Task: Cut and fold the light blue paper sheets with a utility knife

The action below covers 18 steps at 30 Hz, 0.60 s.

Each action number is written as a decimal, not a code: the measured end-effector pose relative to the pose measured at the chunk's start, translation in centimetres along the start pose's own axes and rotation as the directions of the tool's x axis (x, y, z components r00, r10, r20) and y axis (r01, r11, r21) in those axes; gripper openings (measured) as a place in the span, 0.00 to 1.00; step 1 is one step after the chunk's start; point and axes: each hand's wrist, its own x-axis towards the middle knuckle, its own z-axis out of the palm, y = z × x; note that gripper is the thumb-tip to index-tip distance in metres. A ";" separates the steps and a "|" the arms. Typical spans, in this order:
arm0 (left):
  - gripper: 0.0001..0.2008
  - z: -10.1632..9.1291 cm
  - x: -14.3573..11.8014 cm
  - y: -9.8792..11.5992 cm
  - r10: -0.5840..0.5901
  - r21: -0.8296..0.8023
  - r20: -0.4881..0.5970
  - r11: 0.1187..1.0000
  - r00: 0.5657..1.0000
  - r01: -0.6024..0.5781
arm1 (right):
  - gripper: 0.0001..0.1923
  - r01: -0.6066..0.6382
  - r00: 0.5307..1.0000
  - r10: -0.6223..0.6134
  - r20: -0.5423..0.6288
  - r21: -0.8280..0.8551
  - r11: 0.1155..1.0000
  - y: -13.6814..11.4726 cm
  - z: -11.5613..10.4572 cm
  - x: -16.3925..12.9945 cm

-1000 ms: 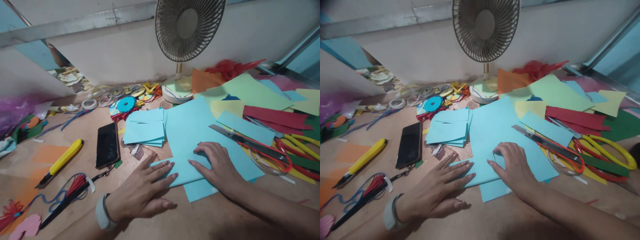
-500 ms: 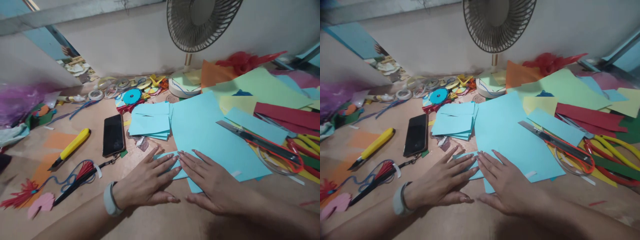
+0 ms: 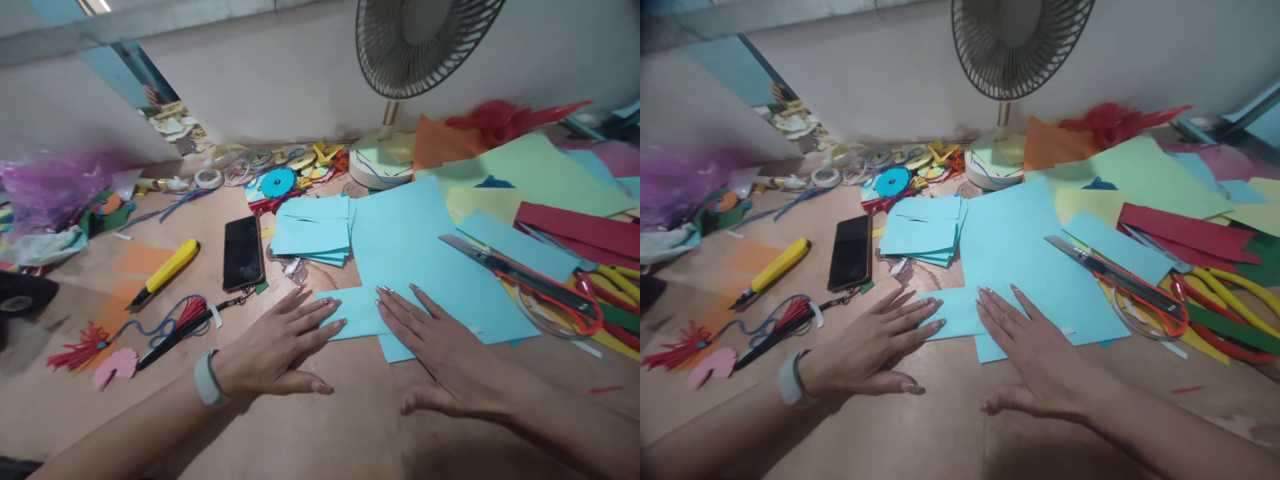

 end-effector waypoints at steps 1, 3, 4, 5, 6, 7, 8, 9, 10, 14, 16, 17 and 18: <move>0.43 -0.2 -0.1 0.1 -0.007 -0.004 0.001 1.000 1.000 0.007 | 0.60 -0.003 1.000 0.003 -0.001 0.000 1.000 0.0 0.1 0.0; 0.43 -0.6 -0.3 0.1 -0.010 -0.001 0.018 1.000 1.000 0.010 | 0.59 -0.007 1.000 0.007 0.004 0.003 1.000 0.0 0.2 0.0; 0.42 -0.8 -0.3 0.1 -0.006 0.008 0.032 1.000 0.999 0.006 | 0.58 -0.009 1.000 0.009 0.005 0.010 1.000 0.0 0.3 0.0; 0.42 -1.1 -0.3 0.0 -0.001 0.020 0.050 1.000 0.999 0.000 | 0.58 -0.009 1.000 0.008 0.005 0.020 1.000 0.0 0.4 0.0; 0.41 -1.4 -0.3 0.0 0.003 0.034 0.065 0.999 0.998 -0.005 | 0.57 -0.010 1.000 0.010 0.004 0.029 1.000 0.0 0.4 -0.1; 0.40 -1.6 -0.2 0.1 0.002 0.051 0.069 0.999 0.998 -0.005 | 0.57 -0.013 1.000 0.013 0.001 0.037 0.999 0.1 0.5 -0.1; 0.40 -1.8 0.0 0.3 -0.006 0.070 0.058 0.998 0.998 0.002 | 0.56 -0.015 1.000 0.015 -0.001 0.043 0.999 0.1 0.6 -0.1; 0.40 -1.9 0.4 0.5 -0.017 0.091 0.034 0.996 0.999 0.014 | 0.55 -0.017 1.000 0.017 -0.001 0.046 0.999 0.1 0.7 -0.1; 0.41 -1.8 0.9 0.9 -0.029 0.113 -0.003 0.993 1.000 0.029 | 0.54 -0.019 1.000 0.019 0.001 0.046 0.999 0.1 0.7 -0.1; 0.49 0.0 4.3 3.7 -0.102 0.171 -0.142 0.977 0.985 0.126 | 0.51 -0.024 0.999 0.023 0.028 0.050 0.998 0.2 0.8 -0.1; 0.54 1.3 6.1 5.2 -0.165 0.161 -0.167 0.968 0.972 0.192 | 0.50 -0.029 0.998 0.027 0.051 0.054 0.998 0.2 0.8 0.0; 0.58 1.9 6.9 5.9 -0.190 0.152 -0.176 0.964 0.966 0.217 | 0.50 -0.032 0.998 0.029 0.064 0.054 0.998 0.2 0.9 0.0; 0.61 2.4 7.4 6.5 -0.218 0.143 -0.184 0.959 0.959 0.245 | 0.50 -0.036 0.997 0.032 0.074 0.053 0.998 0.2 0.9 0.1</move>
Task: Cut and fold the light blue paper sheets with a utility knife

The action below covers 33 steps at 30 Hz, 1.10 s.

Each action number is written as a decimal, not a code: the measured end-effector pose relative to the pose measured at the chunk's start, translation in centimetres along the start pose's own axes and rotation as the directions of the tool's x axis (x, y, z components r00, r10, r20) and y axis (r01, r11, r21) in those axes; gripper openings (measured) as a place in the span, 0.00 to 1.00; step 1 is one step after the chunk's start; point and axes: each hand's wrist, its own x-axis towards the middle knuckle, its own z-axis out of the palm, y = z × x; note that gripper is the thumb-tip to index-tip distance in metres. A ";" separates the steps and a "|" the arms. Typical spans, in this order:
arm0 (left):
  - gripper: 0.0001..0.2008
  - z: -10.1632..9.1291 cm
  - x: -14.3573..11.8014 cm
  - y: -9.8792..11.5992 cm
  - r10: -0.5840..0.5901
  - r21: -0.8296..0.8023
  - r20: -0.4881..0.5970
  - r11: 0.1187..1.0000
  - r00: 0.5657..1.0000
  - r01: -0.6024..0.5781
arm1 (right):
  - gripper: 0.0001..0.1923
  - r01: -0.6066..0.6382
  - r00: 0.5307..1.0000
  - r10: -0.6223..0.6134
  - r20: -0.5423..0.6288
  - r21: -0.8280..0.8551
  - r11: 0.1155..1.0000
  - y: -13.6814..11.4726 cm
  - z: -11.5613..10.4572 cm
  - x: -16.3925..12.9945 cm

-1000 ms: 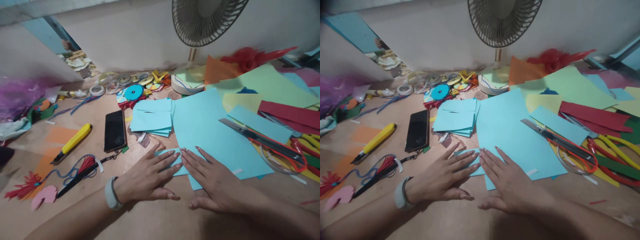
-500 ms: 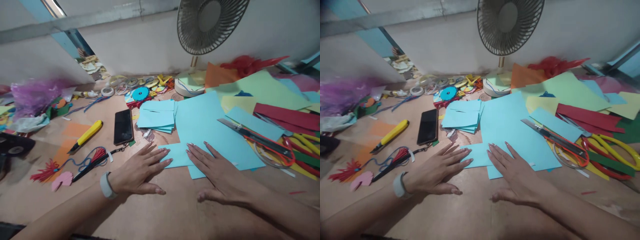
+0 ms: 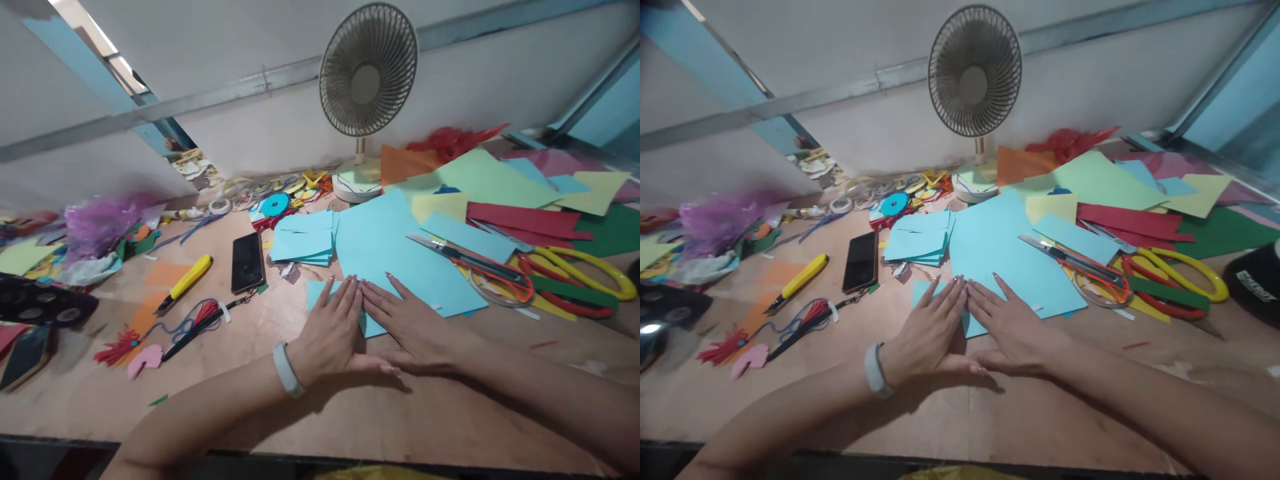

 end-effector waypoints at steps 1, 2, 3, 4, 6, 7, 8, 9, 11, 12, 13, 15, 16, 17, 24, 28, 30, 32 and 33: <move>0.64 0.4 0.2 0.6 -0.021 -0.005 -0.001 1.000 1.000 0.021 | 0.50 -0.004 1.000 0.004 0.007 -0.001 1.000 0.0 0.0 0.0; 0.66 0.7 0.3 1.0 -0.033 -0.008 0.005 0.999 0.999 0.033 | 0.51 -0.006 1.000 0.006 0.010 0.000 1.000 -0.1 0.0 0.1; 0.67 0.8 0.3 1.2 -0.040 -0.011 0.013 0.999 0.999 0.040 | 0.51 -0.010 1.000 0.010 0.009 0.005 1.000 -0.1 -0.1 0.1; 0.68 0.9 0.2 1.2 -0.042 -0.014 0.020 0.999 0.999 0.042 | 0.51 -0.012 1.000 0.012 0.004 0.013 1.000 -0.1 -0.1 0.1; 0.69 1.0 -0.3 1.0 -0.040 -0.022 0.038 0.999 0.998 0.041 | 0.51 -0.011 1.000 0.011 -0.007 0.031 0.999 -0.2 -0.2 0.1; 0.69 0.9 -0.5 0.8 -0.038 -0.027 0.047 0.999 0.998 0.040 | 0.51 -0.009 1.000 0.009 -0.015 0.038 0.999 -0.2 -0.2 0.1; 0.69 0.9 -0.8 0.6 -0.036 -0.032 0.053 0.999 0.998 0.038 | 0.51 -0.004 1.000 0.005 -0.029 0.040 0.999 -0.2 -0.2 0.0; 0.69 1.0 -1.1 0.3 -0.031 -0.038 0.058 0.999 0.998 0.033 | 0.51 0.003 0.999 -0.001 -0.049 0.038 0.999 -0.2 -0.2 0.0; 0.69 1.0 -1.8 -0.2 -0.019 -0.048 0.064 0.999 0.998 0.022 | 0.52 0.019 0.995 -0.016 -0.100 0.025 1.000 -0.2 0.1 -0.1; 0.68 1.0 -2.1 -0.4 -0.018 -0.051 0.060 0.998 0.998 0.021 | 0.52 0.025 0.992 -0.023 -0.124 0.018 1.000 -0.2 0.2 -0.2; 0.68 1.1 -2.5 -0.6 -0.019 -0.054 0.055 0.998 0.998 0.022 | 0.53 0.028 0.990 -0.026 -0.141 0.012 1.000 -0.2 0.3 -0.2; 0.68 1.0 -3.3 -1.0 -0.024 -0.062 0.046 0.998 0.999 0.027 | 0.54 0.032 0.988 -0.031 -0.152 0.002 0.999 -0.1 0.5 -0.3; 0.68 0.9 -3.7 -1.2 -0.027 -0.067 0.044 0.997 0.999 0.030 | 0.54 0.032 0.988 -0.032 -0.152 -0.003 0.999 0.0 0.5 -0.3; 0.68 0.8 -4.1 -1.3 -0.028 -0.071 0.044 0.997 0.999 0.031 | 0.54 0.034 0.988 -0.035 -0.151 -0.010 0.999 0.0 0.5 -0.4; 0.68 -0.1 -5.9 -1.9 -0.029 -0.075 0.070 0.997 0.997 0.034 | 0.55 0.027 0.991 -0.040 -0.124 -0.098 0.995 -0.7 0.0 0.0; 0.67 0.3 -6.0 -1.7 -0.031 -0.062 0.064 0.997 0.997 0.035 | 0.57 -0.046 0.989 0.024 -0.148 -0.150 0.988 -2.6 -0.1 0.7; 0.66 0.5 -5.9 -1.7 -0.032 -0.041 0.058 0.999 0.998 0.034 | 0.57 -0.068 0.988 0.043 -0.150 -0.169 0.983 -3.5 -0.1 1.1; 0.67 0.7 -5.9 -1.7 -0.029 -0.021 0.053 0.999 0.998 0.030 | 0.58 -0.076 0.989 0.051 -0.138 -0.183 0.980 -4.2 -0.2 1.3; 0.68 0.7 -5.9 -1.7 -0.025 -0.017 0.051 1.000 0.998 0.026 | 0.58 -0.072 0.990 0.048 -0.132 -0.187 0.980 -4.4 -0.3 1.3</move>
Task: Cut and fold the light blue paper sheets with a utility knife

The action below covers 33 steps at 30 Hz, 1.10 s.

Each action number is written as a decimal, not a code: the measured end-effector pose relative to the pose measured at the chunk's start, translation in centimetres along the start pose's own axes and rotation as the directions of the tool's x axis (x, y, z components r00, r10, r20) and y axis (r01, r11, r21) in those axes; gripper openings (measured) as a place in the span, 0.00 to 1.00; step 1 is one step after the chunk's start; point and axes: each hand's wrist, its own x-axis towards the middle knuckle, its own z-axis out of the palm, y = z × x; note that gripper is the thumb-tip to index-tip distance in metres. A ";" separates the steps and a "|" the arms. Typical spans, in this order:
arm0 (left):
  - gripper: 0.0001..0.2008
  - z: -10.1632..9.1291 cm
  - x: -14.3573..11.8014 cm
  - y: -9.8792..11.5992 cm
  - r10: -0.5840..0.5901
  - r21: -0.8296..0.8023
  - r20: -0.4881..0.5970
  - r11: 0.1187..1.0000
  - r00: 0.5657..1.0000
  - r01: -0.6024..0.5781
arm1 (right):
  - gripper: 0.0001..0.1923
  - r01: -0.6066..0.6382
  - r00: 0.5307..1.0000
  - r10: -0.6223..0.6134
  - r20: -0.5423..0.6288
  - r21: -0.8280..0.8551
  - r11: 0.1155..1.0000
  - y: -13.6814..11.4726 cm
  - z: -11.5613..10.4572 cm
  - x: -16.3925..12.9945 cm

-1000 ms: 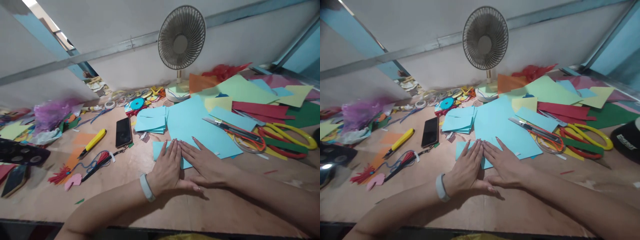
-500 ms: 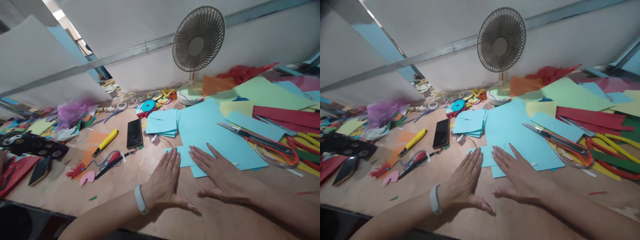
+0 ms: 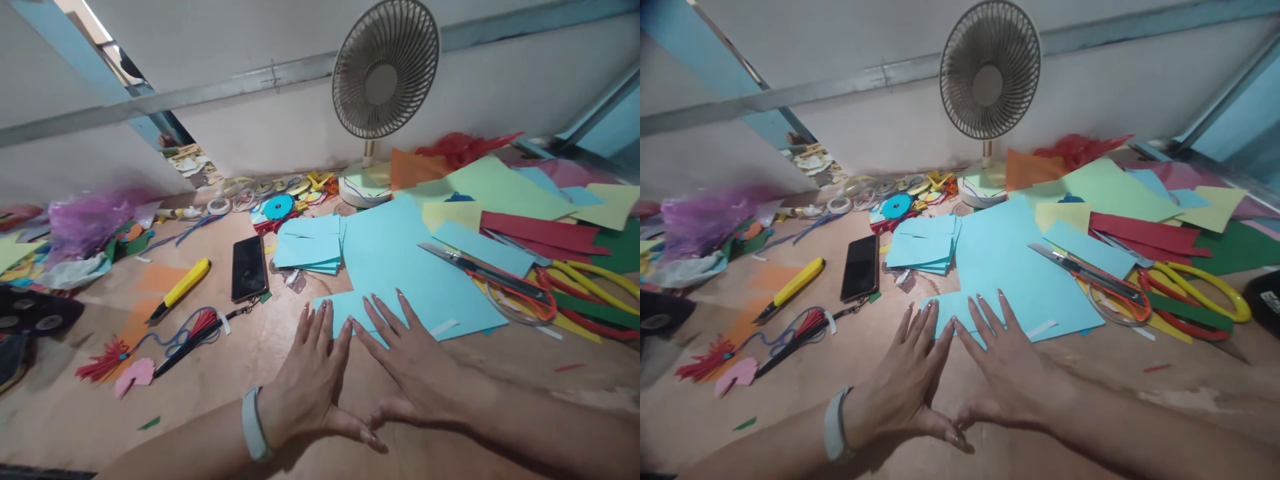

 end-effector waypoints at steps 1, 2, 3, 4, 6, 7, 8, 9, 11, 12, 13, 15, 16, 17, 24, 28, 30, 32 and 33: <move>0.68 0.0 0.0 0.0 0.006 0.001 0.002 1.000 1.000 -0.006 | 0.59 0.006 1.000 -0.006 0.001 -0.002 1.000 -0.1 -0.1 0.0; 0.68 -0.1 0.1 0.0 0.007 0.001 0.005 1.000 1.000 -0.007 | 0.59 0.011 1.000 -0.011 0.002 -0.004 1.000 -0.1 -0.3 0.0; 0.68 -0.3 0.1 0.0 0.004 0.002 0.008 1.000 1.000 -0.004 | 0.59 0.018 1.000 -0.018 0.000 -0.009 1.000 -0.1 -0.4 -0.1; 0.68 -0.4 0.1 0.1 0.002 0.004 0.012 1.000 1.000 -0.002 | 0.59 0.026 1.000 -0.026 -0.005 -0.017 1.000 0.1 -0.6 -0.2; 0.69 -0.8 -0.1 0.1 0.000 0.017 0.021 1.000 1.000 -0.001 | 0.58 0.033 0.999 -0.034 -0.020 -0.047 0.998 0.6 -0.8 -0.8; 0.69 -0.9 -0.2 0.0 0.002 0.027 0.022 1.000 1.000 -0.003 | 0.57 0.033 0.999 -0.035 -0.027 -0.067 0.997 0.9 -0.9 -1.1; 0.69 -1.1 -0.4 0.0 0.006 0.039 0.025 0.999 1.000 -0.007 | 0.57 0.031 0.999 -0.034 -0.034 -0.089 0.996 1.2 -1.0 -1.5; 0.69 -1.3 -0.6 -0.2 0.010 0.050 0.027 0.999 1.000 -0.011 | 0.56 0.025 0.999 -0.029 -0.041 -0.109 0.994 1.6 -1.0 -2.0; 0.69 -1.5 -1.0 -0.4 0.012 0.070 0.033 0.997 0.999 -0.015 | 0.55 0.008 0.999 -0.015 -0.045 -0.141 0.990 2.3 -1.1 -2.8; 0.69 -1.7 -1.3 -0.6 0.016 0.080 0.040 0.997 0.999 -0.019 | 0.54 0.001 0.999 -0.008 -0.045 -0.152 0.988 2.6 -1.1 -3.2; 0.69 -1.8 -1.5 -0.7 0.015 0.092 0.044 0.996 0.999 -0.019 | 0.54 -0.007 0.999 -0.001 -0.047 -0.159 0.987 2.9 -1.1 -3.6; 0.68 -2.0 -2.0 -0.9 0.012 0.115 0.039 0.993 0.999 -0.016 | 0.53 -0.019 0.999 0.011 -0.051 -0.163 0.987 3.3 -1.1 -4.3; 0.68 -2.0 -2.2 -0.9 0.013 0.127 0.028 0.992 1.000 -0.017 | 0.52 -0.026 0.998 0.018 -0.053 -0.160 0.987 3.4 -1.1 -4.6; 0.68 -2.1 -2.5 -1.0 0.018 0.139 0.016 0.990 1.000 -0.020 | 0.52 -0.033 0.998 0.024 -0.059 -0.157 0.987 3.5 -1.0 -4.8; 0.63 -3.7 -3.3 -2.2 0.042 0.222 -0.043 0.975 0.998 -0.031 | 0.38 -0.109 0.983 0.087 -0.163 -0.130 0.986 5.0 -1.8 -6.2; 0.46 -5.3 -0.3 -3.2 0.059 0.169 -0.183 0.985 0.981 -0.028 | 0.21 -0.422 0.899 0.402 -0.174 -0.093 0.902 9.2 -3.4 -5.2; 0.34 -5.5 2.1 -3.6 0.009 0.054 -0.189 0.999 0.982 0.001 | 0.21 -0.543 0.839 0.538 -0.076 -0.149 0.826 11.6 -4.2 -4.5; 0.34 -5.1 4.4 -3.9 -0.050 -0.062 -0.158 0.997 0.986 0.040 | 0.18 -0.604 0.790 0.613 0.003 -0.160 0.780 13.5 -4.7 -4.0; 0.36 -4.7 5.4 -4.0 -0.062 -0.104 -0.149 0.993 0.987 0.047 | 0.15 -0.611 0.784 0.621 0.025 -0.150 0.777 14.1 -4.8 -3.8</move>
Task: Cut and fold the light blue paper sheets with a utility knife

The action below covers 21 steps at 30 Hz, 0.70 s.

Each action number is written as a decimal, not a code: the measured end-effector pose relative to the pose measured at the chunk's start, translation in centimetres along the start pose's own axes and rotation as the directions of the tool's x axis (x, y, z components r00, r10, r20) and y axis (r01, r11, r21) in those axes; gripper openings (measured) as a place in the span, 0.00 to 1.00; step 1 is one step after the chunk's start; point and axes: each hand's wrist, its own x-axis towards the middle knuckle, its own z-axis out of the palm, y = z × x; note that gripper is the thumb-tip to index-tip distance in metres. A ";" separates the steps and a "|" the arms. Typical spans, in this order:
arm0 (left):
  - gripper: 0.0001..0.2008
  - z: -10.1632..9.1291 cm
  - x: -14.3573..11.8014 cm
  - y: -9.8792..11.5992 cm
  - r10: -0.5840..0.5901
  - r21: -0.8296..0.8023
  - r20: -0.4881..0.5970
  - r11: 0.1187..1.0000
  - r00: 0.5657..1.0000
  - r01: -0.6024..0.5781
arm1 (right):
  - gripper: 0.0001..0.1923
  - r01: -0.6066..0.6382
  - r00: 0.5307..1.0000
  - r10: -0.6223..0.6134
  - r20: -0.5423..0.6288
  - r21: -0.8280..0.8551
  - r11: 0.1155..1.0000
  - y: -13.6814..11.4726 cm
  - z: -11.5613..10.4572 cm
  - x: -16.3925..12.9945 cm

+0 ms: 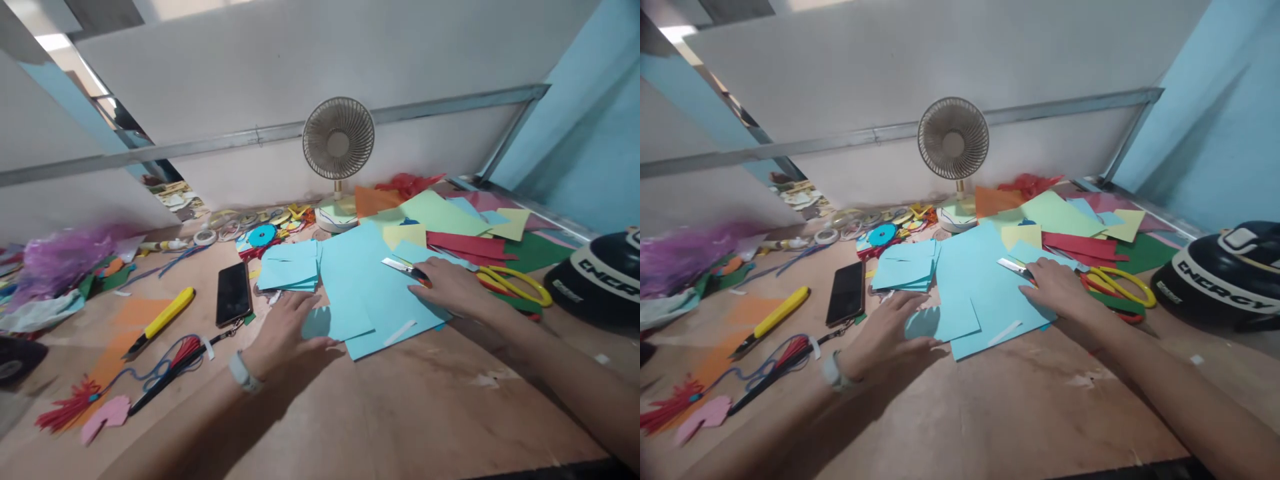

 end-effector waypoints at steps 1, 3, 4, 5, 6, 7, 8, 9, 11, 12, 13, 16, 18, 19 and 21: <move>0.37 0.6 0.7 -0.1 -0.018 -0.036 0.008 0.999 1.000 0.018 | 0.13 0.004 1.000 -0.004 0.017 0.015 1.000 0.3 0.0 0.3; 0.40 1.8 1.4 -0.3 -0.014 -0.099 -0.006 0.995 1.000 0.013 | 0.13 0.035 0.999 -0.036 0.016 0.054 0.998 0.6 0.3 0.6; 0.42 2.4 1.5 -0.3 -0.013 -0.126 -0.015 0.992 1.000 0.011 | 0.14 0.049 0.999 -0.050 0.007 0.074 0.996 0.6 0.5 0.5; 0.44 2.9 1.5 -0.3 -0.013 -0.148 -0.024 0.989 1.000 0.009 | 0.15 0.069 0.998 -0.068 -0.010 0.096 0.993 0.7 0.8 0.4; 0.44 3.3 1.4 -0.3 -0.013 -0.165 -0.033 0.986 0.999 0.008 | 0.16 0.098 0.995 -0.094 -0.040 0.116 0.988 0.7 1.1 0.3; 0.44 3.6 1.3 -0.3 -0.014 -0.176 -0.041 0.984 0.999 0.007 | 0.16 0.139 0.988 -0.128 -0.090 0.128 0.982 0.7 1.3 0.1; 0.43 3.8 1.2 -0.3 -0.014 -0.182 -0.048 0.983 0.999 0.005 | 0.17 0.183 0.975 -0.163 -0.152 0.133 0.974 0.7 1.6 0.0; 0.42 3.9 1.1 -0.3 -0.015 -0.186 -0.052 0.982 0.999 0.005 | 0.17 0.224 0.957 -0.193 -0.214 0.129 0.966 0.7 1.8 -0.2; 0.42 4.0 1.0 -0.3 -0.024 -0.195 -0.050 0.981 0.998 0.013 | 0.19 0.279 0.923 -0.233 -0.307 0.115 0.954 0.4 2.2 -0.5; 0.42 4.0 1.1 -0.3 -0.032 -0.201 -0.051 0.979 0.998 0.021 | 0.19 0.292 0.910 -0.238 -0.340 0.115 0.950 0.2 2.3 -0.7; 0.42 4.0 1.1 -0.3 -0.039 -0.207 -0.053 0.978 0.998 0.027 | 0.20 0.300 0.900 -0.239 -0.364 0.120 0.946 -0.1 2.5 -0.9; 0.40 4.0 1.3 -0.3 -0.034 -0.226 -0.069 0.974 0.997 0.017 | 0.22 0.333 0.879 -0.255 -0.403 0.135 0.933 -1.1 3.0 -1.5; 0.36 4.0 1.4 -0.3 -0.018 -0.241 -0.075 0.971 0.997 0.000 | 0.22 0.365 0.873 -0.290 -0.391 0.132 0.921 -1.7 3.2 -1.8; 0.35 4.0 1.4 -0.3 -0.015 -0.250 -0.075 0.968 0.997 -0.004 | 0.22 0.381 0.869 -0.307 -0.387 0.129 0.916 -1.9 3.3 -1.9; 0.35 4.0 1.3 -0.3 -0.027 -0.265 -0.066 0.964 0.997 0.009 | 0.21 0.399 0.864 -0.328 -0.381 0.123 0.909 -2.1 3.2 -2.0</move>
